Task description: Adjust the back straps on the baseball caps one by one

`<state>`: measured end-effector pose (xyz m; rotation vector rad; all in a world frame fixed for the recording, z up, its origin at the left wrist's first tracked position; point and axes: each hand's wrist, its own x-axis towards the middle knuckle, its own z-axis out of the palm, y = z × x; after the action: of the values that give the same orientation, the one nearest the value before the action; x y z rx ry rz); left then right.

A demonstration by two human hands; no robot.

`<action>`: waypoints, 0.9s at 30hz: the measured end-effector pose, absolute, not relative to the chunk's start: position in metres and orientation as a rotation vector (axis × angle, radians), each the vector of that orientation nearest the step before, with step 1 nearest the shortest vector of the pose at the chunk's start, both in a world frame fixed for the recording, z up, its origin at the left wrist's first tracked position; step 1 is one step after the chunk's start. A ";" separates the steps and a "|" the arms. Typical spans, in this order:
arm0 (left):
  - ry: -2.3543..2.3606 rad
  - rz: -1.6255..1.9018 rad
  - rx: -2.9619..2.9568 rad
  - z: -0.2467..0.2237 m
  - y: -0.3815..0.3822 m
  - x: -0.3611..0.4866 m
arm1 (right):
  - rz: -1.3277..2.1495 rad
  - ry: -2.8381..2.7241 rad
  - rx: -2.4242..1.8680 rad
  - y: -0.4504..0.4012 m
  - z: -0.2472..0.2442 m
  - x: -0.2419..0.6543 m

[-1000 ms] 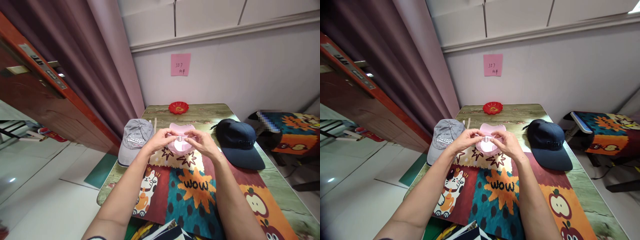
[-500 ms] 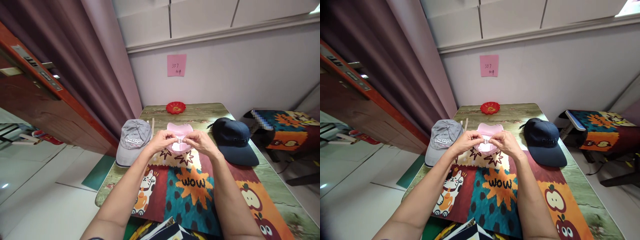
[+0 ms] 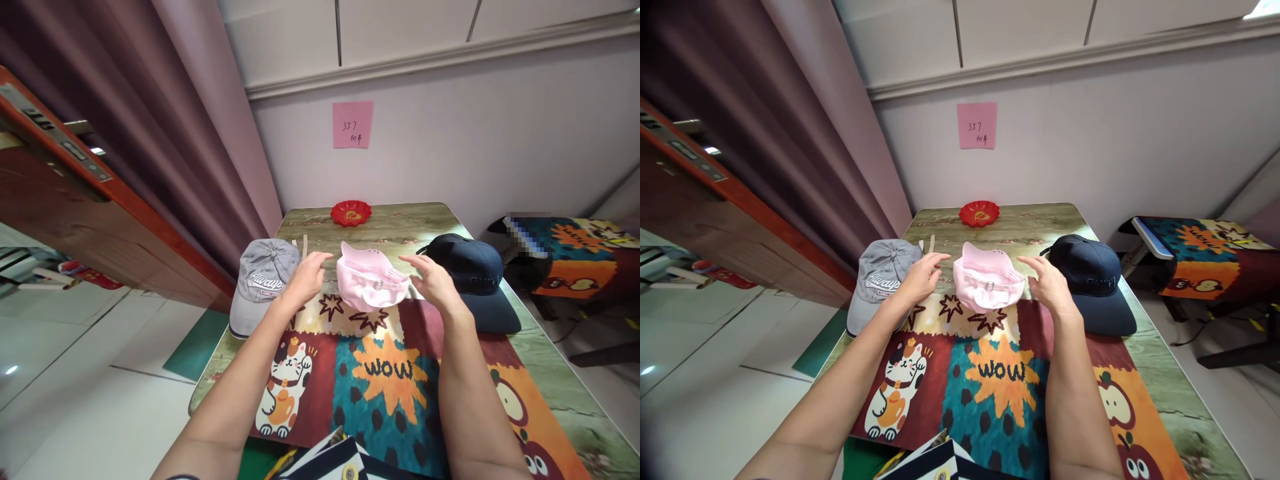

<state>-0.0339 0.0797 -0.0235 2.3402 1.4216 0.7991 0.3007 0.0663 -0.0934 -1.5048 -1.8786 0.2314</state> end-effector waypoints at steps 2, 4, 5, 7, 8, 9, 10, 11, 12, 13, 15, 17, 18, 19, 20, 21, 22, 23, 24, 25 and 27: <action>1.349 0.633 2.446 -0.031 0.087 -0.032 | 0.268 -1.985 -1.485 0.071 -0.110 0.300; 1.282 0.489 2.510 -0.033 0.094 -0.028 | 0.323 -2.051 -1.461 0.076 -0.125 0.298; 1.247 0.441 2.532 -0.033 0.097 -0.025 | 0.354 -2.075 -1.450 0.078 -0.131 0.298; 1.167 0.413 2.566 -0.032 0.103 -0.021 | 0.416 -2.104 -1.429 0.081 -0.139 0.299; 1.124 0.425 2.578 -0.031 0.106 -0.020 | 0.440 -2.108 -1.426 0.082 -0.141 0.300; 1.087 0.443 2.585 -0.031 0.108 -0.018 | 0.461 -2.108 -1.430 0.082 -0.142 0.300; 1.056 0.455 2.587 -0.031 0.111 -0.017 | 0.483 -2.103 -1.438 0.082 -0.141 0.299; 1.028 0.453 2.583 -0.030 0.113 -0.016 | 0.512 -2.095 -1.445 0.081 -0.138 0.298; 0.999 0.439 2.572 -0.030 0.115 -0.015 | 0.553 -2.083 -1.444 0.080 -0.133 0.296; 0.971 0.427 2.550 -0.028 0.117 -0.014 | 0.608 -2.065 -1.428 0.078 -0.127 0.294; 0.915 0.458 2.442 -0.022 0.121 -0.016 | 0.744 -1.990 -1.340 0.073 -0.111 0.289; 0.838 0.577 2.212 -0.010 0.124 -0.021 | 0.896 -1.842 -1.204 0.067 -0.093 0.286; 0.794 0.652 2.054 -0.003 0.124 -0.025 | 0.982 -1.738 -1.131 0.065 -0.083 0.284; 0.745 0.728 1.880 0.004 0.124 -0.029 | 1.071 -1.618 -1.056 0.063 -0.075 0.283; 0.696 0.802 1.702 0.010 0.124 -0.032 | 1.157 -1.483 -0.980 0.062 -0.066 0.281; 0.649 0.872 1.530 0.015 0.122 -0.035 | 1.232 -1.338 -0.901 0.061 -0.058 0.277; 0.607 0.939 1.371 0.017 0.120 -0.036 | 1.288 -1.190 -0.820 0.061 -0.051 0.273; 0.573 1.002 1.226 0.018 0.118 -0.035 | 1.327 -1.047 -0.740 0.061 -0.045 0.266; 0.546 1.054 1.099 0.016 0.115 -0.033 | 1.361 -0.917 -0.668 0.061 -0.040 0.259; 0.529 1.093 0.989 0.012 0.112 -0.029 | 1.400 -0.802 -0.609 0.060 -0.036 0.250; 0.520 1.126 0.826 0.000 0.105 -0.019 | 1.506 -0.629 -0.527 0.055 -0.033 0.230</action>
<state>-0.0188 0.1048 -0.0002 0.8260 0.5201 1.1258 0.2299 0.0550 -0.0331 -0.5269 -0.6292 1.5063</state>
